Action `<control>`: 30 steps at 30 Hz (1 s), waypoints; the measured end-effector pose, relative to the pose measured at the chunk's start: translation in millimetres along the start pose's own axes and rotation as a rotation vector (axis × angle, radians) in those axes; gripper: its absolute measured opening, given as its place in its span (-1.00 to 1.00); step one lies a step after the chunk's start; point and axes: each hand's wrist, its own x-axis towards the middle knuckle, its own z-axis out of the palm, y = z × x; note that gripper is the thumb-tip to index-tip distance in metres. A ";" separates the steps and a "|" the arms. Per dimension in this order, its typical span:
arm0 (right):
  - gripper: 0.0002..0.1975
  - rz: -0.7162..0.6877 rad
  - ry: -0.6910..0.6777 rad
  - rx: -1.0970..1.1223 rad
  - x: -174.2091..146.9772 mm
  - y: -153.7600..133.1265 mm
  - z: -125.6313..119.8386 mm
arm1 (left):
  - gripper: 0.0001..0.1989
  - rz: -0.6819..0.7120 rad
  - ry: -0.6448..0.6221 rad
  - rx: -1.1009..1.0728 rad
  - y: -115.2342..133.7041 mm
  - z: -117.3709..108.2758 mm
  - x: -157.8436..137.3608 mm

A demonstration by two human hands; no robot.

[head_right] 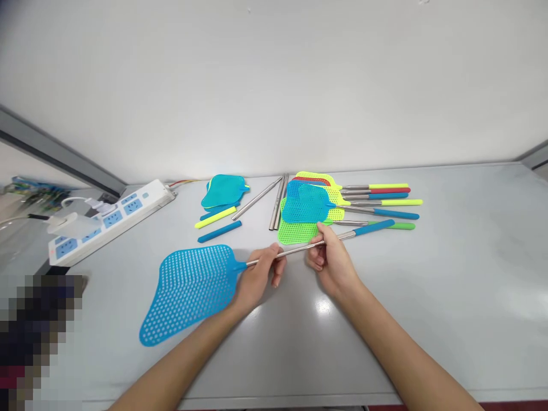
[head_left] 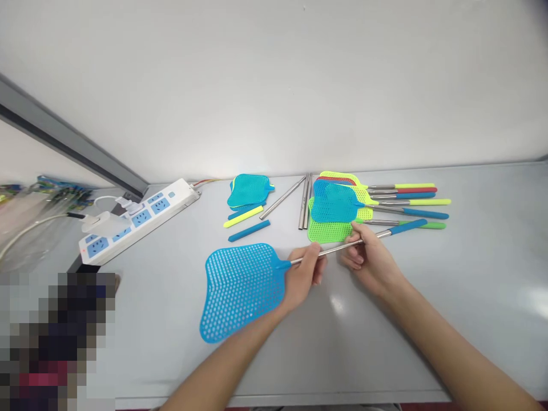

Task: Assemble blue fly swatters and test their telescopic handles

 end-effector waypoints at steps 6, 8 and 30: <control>-0.76 -0.001 -0.115 -0.128 -1.5 -0.9 0.6 | -0.61 0.033 0.001 -0.208 -3.3 -11.3 7.3; -0.75 -0.069 -0.102 -0.134 0.0 -1.0 -0.6 | -0.63 0.022 0.014 -0.287 -3.8 -10.8 7.9; -0.78 -0.152 -0.016 -0.105 9.1 -15.5 -5.5 | -0.61 0.012 0.110 -0.238 15.9 -13.6 9.1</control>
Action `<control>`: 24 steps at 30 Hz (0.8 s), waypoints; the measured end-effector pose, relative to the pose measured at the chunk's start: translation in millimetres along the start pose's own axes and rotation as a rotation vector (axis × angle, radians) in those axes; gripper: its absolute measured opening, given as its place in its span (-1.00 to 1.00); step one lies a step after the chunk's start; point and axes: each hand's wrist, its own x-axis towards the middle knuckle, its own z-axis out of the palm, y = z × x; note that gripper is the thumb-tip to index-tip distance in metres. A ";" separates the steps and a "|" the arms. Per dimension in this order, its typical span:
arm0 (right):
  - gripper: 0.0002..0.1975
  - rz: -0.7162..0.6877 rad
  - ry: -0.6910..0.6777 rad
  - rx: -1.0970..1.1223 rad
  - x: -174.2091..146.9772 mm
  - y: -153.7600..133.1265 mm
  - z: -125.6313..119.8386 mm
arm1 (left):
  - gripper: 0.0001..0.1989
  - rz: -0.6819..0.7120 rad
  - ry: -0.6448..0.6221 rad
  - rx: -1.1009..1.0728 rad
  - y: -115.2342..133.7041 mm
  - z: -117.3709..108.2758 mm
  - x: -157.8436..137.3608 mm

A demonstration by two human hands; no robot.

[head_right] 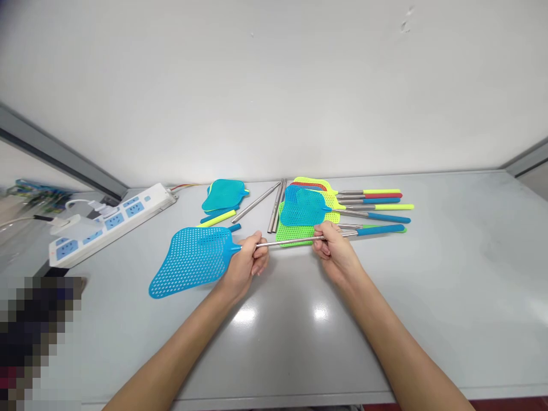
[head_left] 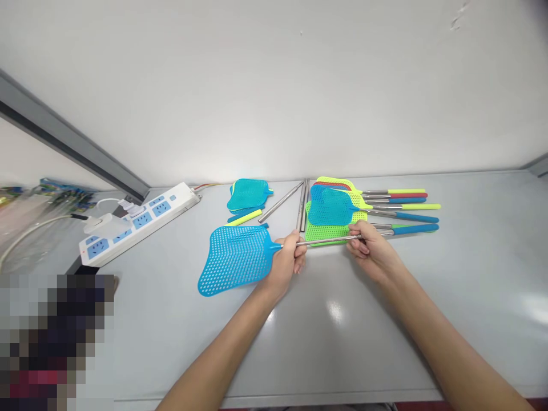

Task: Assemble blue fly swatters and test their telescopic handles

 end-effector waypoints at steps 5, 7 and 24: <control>-0.77 0.006 0.007 0.010 -0.1 -5.2 -0.9 | -0.60 0.009 -0.005 0.011 -0.9 -0.5 1.5; -0.78 0.015 0.008 0.005 0.4 -7.6 -2.0 | -0.60 0.018 -0.007 0.011 -1.6 -1.1 1.8; -0.81 -0.022 -0.004 0.027 -0.9 7.9 -0.2 | -0.56 0.111 0.071 -0.006 -9.1 -6.9 4.8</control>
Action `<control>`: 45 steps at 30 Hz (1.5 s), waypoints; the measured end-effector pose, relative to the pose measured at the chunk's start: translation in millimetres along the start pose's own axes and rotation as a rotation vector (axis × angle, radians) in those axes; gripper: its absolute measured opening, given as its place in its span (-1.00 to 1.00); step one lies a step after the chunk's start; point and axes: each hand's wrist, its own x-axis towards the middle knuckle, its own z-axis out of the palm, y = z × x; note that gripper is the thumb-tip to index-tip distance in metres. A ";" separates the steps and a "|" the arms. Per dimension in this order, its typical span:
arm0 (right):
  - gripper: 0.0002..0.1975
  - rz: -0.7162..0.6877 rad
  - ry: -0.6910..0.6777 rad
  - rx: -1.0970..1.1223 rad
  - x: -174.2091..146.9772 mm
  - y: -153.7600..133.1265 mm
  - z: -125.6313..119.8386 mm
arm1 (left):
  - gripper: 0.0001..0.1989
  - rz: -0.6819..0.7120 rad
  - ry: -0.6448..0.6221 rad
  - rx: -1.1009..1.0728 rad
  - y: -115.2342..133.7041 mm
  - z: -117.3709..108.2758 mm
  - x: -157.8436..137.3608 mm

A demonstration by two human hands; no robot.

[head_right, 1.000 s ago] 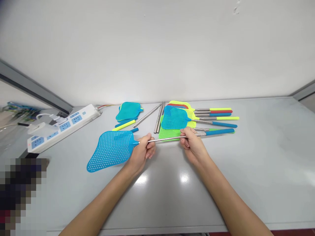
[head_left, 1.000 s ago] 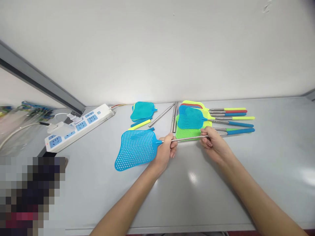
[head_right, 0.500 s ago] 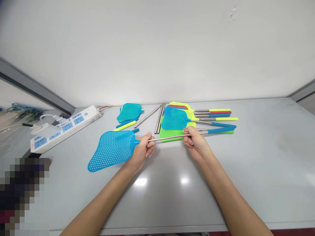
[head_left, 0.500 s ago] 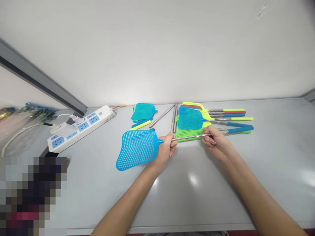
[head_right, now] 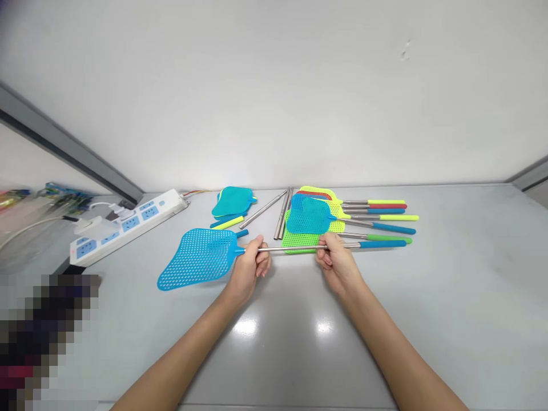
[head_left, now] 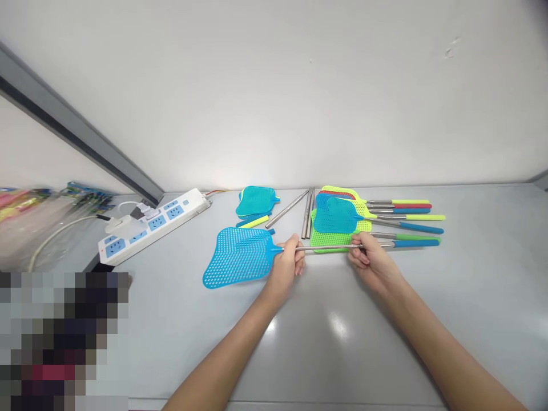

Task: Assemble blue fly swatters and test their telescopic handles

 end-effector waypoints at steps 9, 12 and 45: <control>-0.81 -0.010 0.005 -0.013 -7.3 4.3 4.0 | -0.51 0.059 -0.076 0.080 -12.6 6.2 -3.7; -0.82 0.043 -0.014 -0.004 -12.9 15.1 10.7 | -0.51 0.074 -0.162 0.210 -13.3 10.8 -7.5; -0.76 0.032 -0.117 0.128 -21.4 43.2 22.0 | -0.56 -0.131 -0.387 0.072 -22.1 11.9 -1.1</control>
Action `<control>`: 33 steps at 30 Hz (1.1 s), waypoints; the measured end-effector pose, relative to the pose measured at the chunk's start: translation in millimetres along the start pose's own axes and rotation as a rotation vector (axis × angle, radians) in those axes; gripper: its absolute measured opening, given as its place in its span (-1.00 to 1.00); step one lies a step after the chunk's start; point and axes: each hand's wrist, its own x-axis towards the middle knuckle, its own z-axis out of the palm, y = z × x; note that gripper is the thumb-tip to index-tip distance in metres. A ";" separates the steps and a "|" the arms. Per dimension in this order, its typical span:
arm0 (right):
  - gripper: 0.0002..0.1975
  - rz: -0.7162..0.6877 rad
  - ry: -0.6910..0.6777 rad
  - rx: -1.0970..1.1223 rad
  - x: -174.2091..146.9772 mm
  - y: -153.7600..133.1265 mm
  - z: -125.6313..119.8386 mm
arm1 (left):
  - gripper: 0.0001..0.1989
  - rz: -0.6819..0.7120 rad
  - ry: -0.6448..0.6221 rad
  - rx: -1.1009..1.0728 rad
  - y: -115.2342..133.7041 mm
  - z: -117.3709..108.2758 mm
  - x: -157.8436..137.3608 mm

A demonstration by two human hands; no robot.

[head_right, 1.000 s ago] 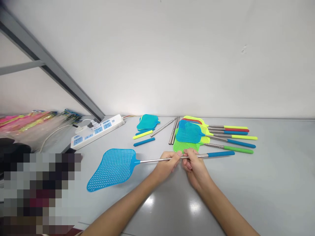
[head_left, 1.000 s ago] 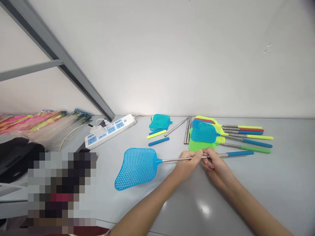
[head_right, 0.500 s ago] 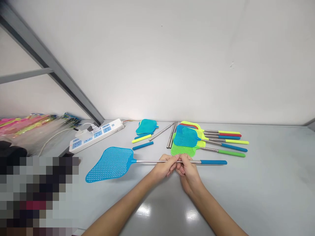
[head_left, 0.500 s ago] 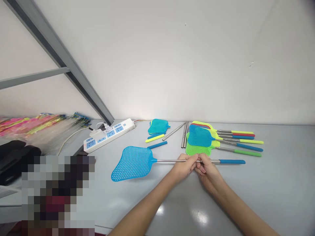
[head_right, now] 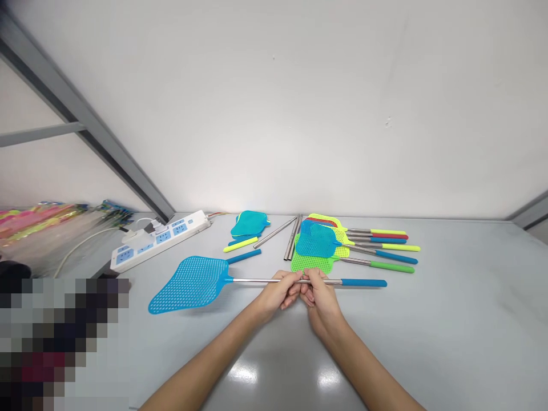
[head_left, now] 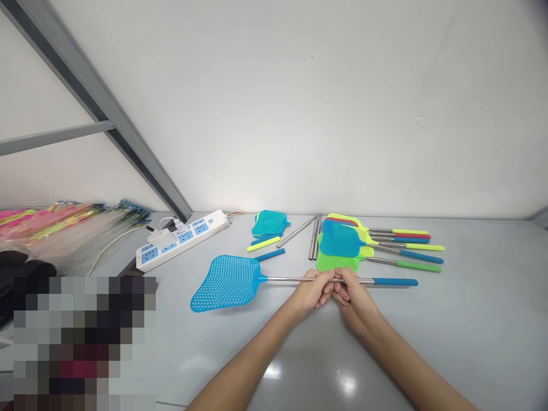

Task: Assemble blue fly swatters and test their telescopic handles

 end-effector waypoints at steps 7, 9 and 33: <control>-0.75 -0.022 0.022 -0.004 -0.3 0.5 -0.1 | -0.57 0.028 -0.010 -0.036 -2.1 0.4 1.3; -0.76 -0.017 0.019 -0.002 -0.6 0.2 0.3 | -0.58 0.030 -0.001 -0.047 -1.9 1.2 1.2; -0.81 -0.107 0.085 -0.058 15.1 -43.7 -15.3 | -0.58 0.146 0.125 0.030 33.7 -26.4 -6.3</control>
